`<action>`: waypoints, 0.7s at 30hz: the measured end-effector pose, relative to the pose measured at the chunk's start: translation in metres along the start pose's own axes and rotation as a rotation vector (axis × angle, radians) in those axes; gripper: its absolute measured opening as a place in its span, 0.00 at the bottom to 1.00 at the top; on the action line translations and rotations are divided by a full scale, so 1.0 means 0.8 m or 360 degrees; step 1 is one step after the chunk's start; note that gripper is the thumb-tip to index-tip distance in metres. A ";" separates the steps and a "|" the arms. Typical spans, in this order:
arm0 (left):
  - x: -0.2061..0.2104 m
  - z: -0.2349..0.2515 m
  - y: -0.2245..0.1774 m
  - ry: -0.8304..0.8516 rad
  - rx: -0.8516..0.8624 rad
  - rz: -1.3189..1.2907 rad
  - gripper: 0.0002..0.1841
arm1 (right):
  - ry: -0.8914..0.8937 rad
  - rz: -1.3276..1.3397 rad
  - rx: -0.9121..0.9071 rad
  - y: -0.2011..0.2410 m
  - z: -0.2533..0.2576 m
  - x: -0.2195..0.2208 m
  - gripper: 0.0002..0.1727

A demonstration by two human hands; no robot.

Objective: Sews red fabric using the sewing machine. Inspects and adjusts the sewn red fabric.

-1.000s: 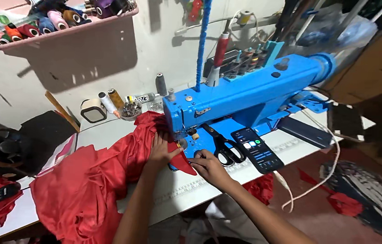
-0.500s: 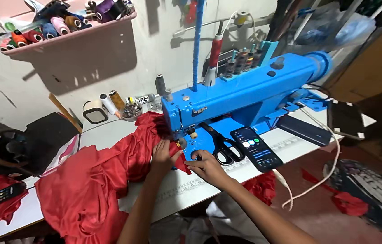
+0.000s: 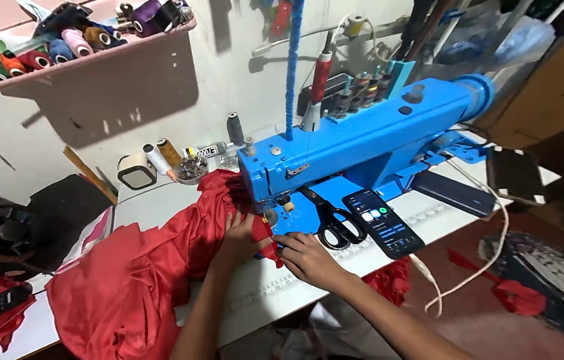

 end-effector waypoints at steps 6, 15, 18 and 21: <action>0.002 0.006 0.005 -0.0088 -0.0012 0.0006 0.48 | -0.0097 -0.0082 0.0053 0.001 0.001 0.001 0.13; -0.004 0.017 0.011 -0.0021 -0.0051 -0.0048 0.47 | -0.0166 -0.0143 0.0135 -0.004 0.012 -0.001 0.13; -0.004 0.013 0.012 -0.0150 0.0013 -0.0143 0.42 | -0.0167 -0.0147 0.0141 -0.005 0.015 -0.001 0.13; 0.001 0.006 0.012 -0.0267 0.0114 -0.0184 0.36 | -0.0155 -0.0150 0.0145 -0.008 0.019 -0.001 0.15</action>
Point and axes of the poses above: each hand's wrist, its own z-axis towards the middle knuckle, its own x-axis out of the palm, y = z × x, the point moved 2 cm from there along z, towards the middle knuckle, and after that the axes turned 15 degrees about y, right-handed, at the moved point
